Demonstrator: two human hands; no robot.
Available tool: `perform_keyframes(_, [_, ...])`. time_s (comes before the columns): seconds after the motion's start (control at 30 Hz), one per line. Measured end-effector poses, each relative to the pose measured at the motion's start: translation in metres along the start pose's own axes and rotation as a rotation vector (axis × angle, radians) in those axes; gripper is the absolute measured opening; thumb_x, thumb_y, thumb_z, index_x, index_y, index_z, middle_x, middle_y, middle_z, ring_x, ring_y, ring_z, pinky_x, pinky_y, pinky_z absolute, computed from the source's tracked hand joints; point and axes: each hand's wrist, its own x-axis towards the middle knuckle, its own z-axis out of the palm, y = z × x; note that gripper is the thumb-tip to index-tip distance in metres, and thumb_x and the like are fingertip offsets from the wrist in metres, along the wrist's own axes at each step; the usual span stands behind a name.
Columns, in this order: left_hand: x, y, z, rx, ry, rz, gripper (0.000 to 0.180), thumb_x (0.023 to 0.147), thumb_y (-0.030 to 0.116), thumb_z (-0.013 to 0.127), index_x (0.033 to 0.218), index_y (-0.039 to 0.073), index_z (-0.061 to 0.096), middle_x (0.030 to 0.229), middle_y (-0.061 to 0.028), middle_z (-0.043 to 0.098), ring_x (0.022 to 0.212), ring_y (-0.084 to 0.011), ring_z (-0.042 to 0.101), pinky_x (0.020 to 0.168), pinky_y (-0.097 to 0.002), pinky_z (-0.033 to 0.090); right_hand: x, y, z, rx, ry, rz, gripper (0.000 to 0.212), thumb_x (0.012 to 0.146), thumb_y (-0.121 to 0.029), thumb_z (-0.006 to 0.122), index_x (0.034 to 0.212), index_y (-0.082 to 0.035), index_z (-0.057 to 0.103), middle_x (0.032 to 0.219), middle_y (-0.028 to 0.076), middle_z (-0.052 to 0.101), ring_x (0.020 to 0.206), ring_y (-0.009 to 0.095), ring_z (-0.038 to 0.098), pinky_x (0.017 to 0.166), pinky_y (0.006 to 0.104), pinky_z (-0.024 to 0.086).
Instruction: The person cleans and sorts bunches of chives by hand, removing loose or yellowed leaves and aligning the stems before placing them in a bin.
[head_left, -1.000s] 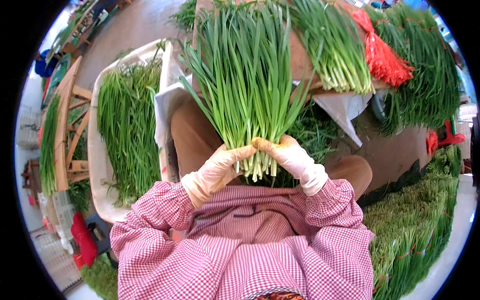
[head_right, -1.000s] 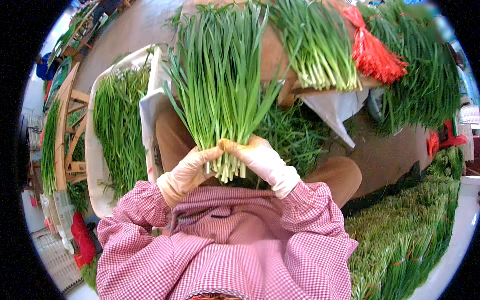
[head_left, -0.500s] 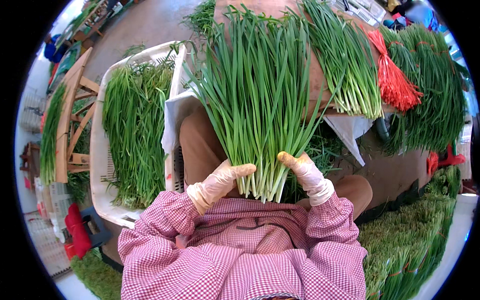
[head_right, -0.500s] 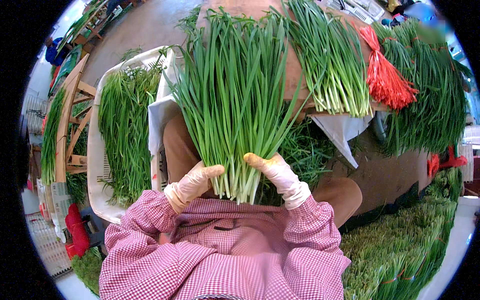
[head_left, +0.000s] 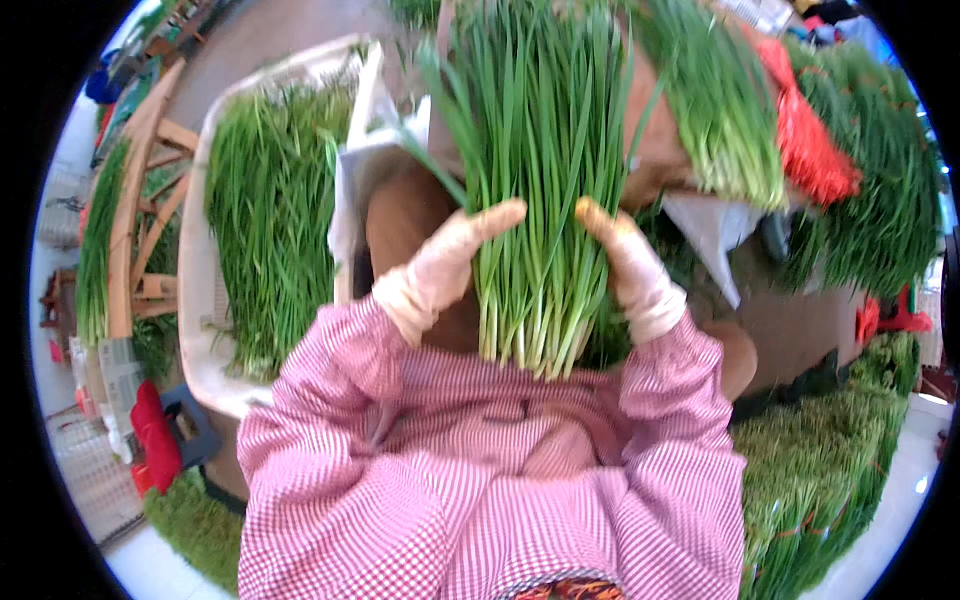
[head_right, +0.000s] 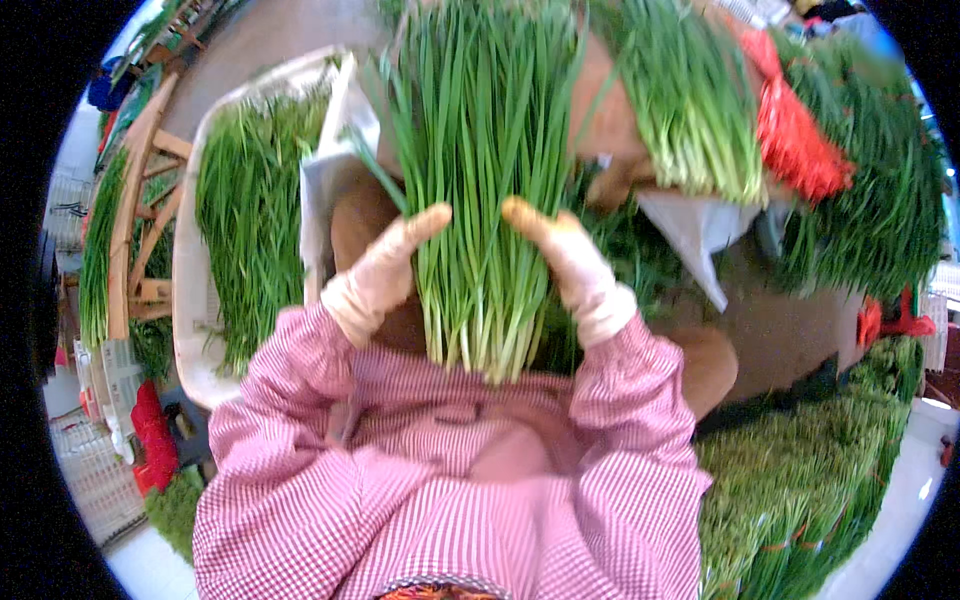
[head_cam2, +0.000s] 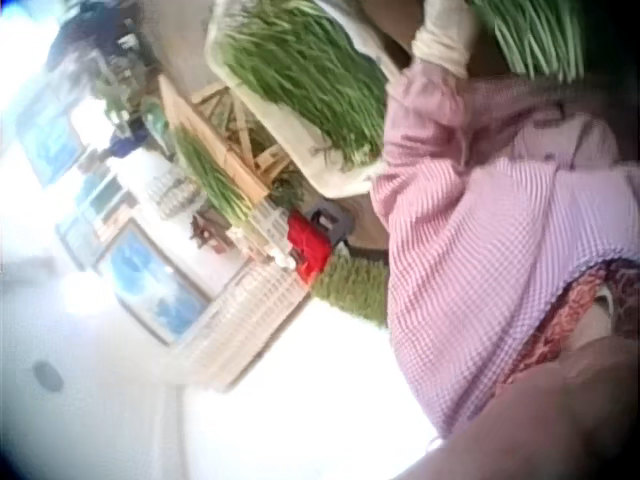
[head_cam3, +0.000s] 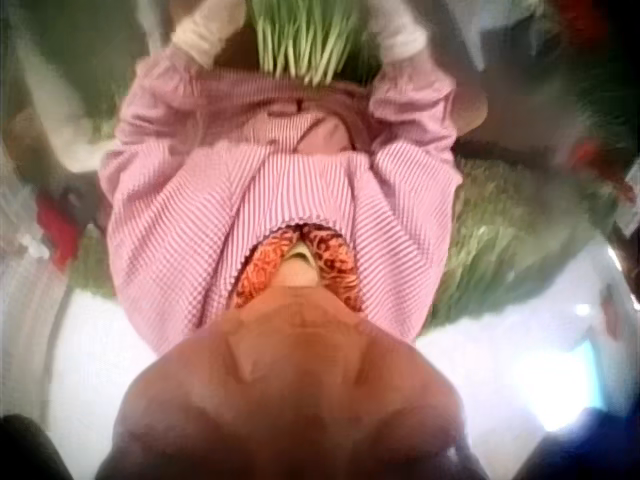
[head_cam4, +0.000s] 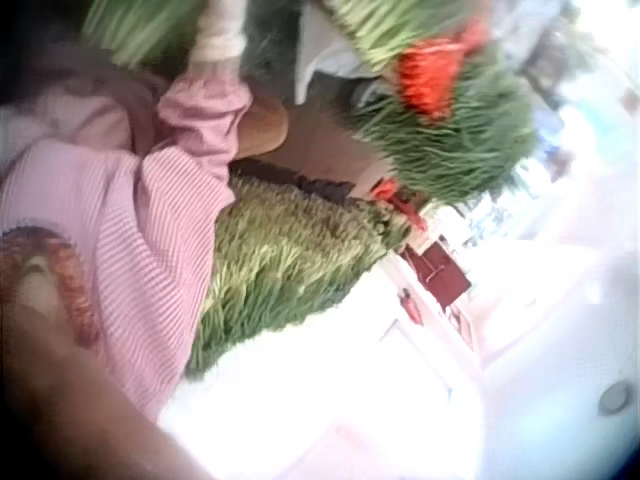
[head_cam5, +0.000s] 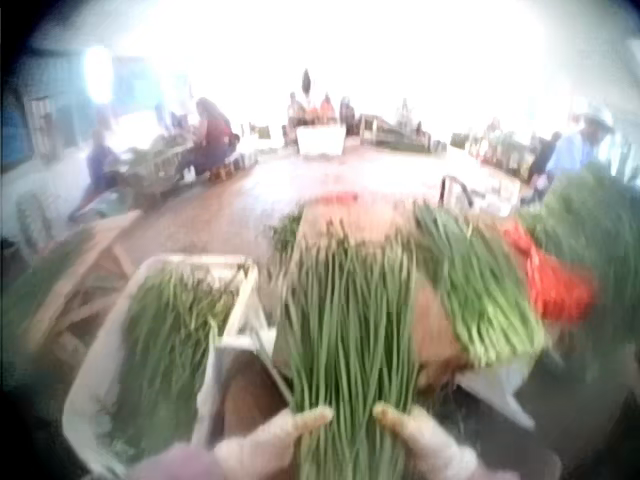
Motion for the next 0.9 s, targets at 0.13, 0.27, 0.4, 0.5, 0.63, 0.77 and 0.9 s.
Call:
perform_keyframes(0.13, [-0.015, -0.01, -0.008, -0.002, -0.036, -0.076, 0.041, 0.081, 0.03, 0.063, 0.112, 0.004, 0.055, 0.107, -0.0049, 0.06, 0.095, -0.0142, 0.057, 0.084, -0.0273, 0.046, -0.015, -0.006, 0.022, -0.168, -0.047, 0.057, 0.049, 0.08, -0.035, 0.065, 0.112, -0.001, 0.052, 0.103, 0.004, 0.059, 0.09, 0.012, 0.056, 0.079, 0.0257, 0.047])
perform_keyframes(0.27, [-0.015, -0.01, 0.006, 0.028, -0.043, -0.086, 0.037, 0.084, 0.027, 0.059, 0.113, 0.005, 0.055, 0.107, -0.0029, 0.059, 0.098, -0.0124, 0.057, 0.085, -0.025, 0.046, -0.018, -0.011, 0.026, -0.135, -0.108, 0.091, 0.044, 0.08, -0.032, 0.065, 0.107, 0.0, 0.054, 0.095, 0.006, 0.061, 0.079, 0.011, 0.06, 0.069, 0.0232, 0.051])
perform_keyframes(0.4, [-0.019, -0.003, 0.012, 0.042, -0.045, -0.062, 0.034, 0.084, 0.025, 0.06, 0.112, 0.005, 0.056, 0.105, -0.0034, 0.06, 0.095, -0.0122, 0.058, 0.084, -0.0248, 0.047, -0.02, -0.013, 0.028, -0.089, -0.142, 0.012, 0.047, 0.076, -0.032, 0.069, 0.106, 0.001, 0.055, 0.093, 0.008, 0.062, 0.079, 0.014, 0.061, 0.069, 0.0252, 0.052])
perform_keyframes(0.5, [-0.025, 0.022, 0.033, 0.121, -0.056, 0.034, 0.033, 0.084, 0.023, 0.06, 0.111, 0.005, 0.056, 0.103, -0.0041, 0.061, 0.092, -0.0127, 0.059, 0.083, -0.0249, 0.048, -0.027, -0.036, 0.039, -0.086, -0.162, -0.136, 0.043, 0.076, -0.026, 0.07, 0.106, 0.001, 0.055, 0.093, 0.007, 0.063, 0.079, 0.013, 0.062, 0.069, 0.0251, 0.052])
perform_keyframes(0.63, [-0.018, 0.073, 0.062, 0.321, -0.181, 0.379, 0.029, 0.083, 0.022, 0.061, 0.106, 0.005, 0.058, 0.103, -0.0047, 0.061, 0.092, -0.0143, 0.06, 0.082, -0.0259, 0.049, -0.021, -0.092, 0.052, -0.201, -0.214, -0.546, 0.037, 0.075, -0.018, 0.071, 0.102, 0.001, 0.057, 0.092, 0.007, 0.064, 0.076, 0.014, 0.063, 0.066, 0.0266, 0.053])
perform_keyframes(0.77, [0.015, 0.132, 0.077, 0.308, -0.399, 0.417, 0.029, 0.081, 0.02, 0.063, 0.105, 0.004, 0.059, 0.102, -0.0049, 0.061, 0.091, -0.0151, 0.06, 0.083, -0.0264, 0.049, -0.013, -0.153, 0.061, -0.26, -0.145, -0.712, 0.033, 0.076, -0.014, 0.069, 0.103, 0.001, 0.057, 0.09, 0.007, 0.064, 0.074, 0.014, 0.063, 0.064, 0.027, 0.053])
perform_keyframes(0.9, [0.049, 0.162, 0.083, 0.448, -0.469, 0.661, 0.03, 0.08, 0.021, 0.065, 0.105, 0.004, 0.059, 0.1, -0.0047, 0.061, 0.09, -0.0152, 0.06, 0.082, -0.0266, 0.049, 0.008, -0.186, 0.065, -0.353, -0.086, -1.016, 0.045, 0.071, -0.018, 0.075, 0.105, 0.002, 0.054, 0.092, 0.009, 0.064, 0.078, 0.016, 0.062, 0.07, 0.0272, 0.052])
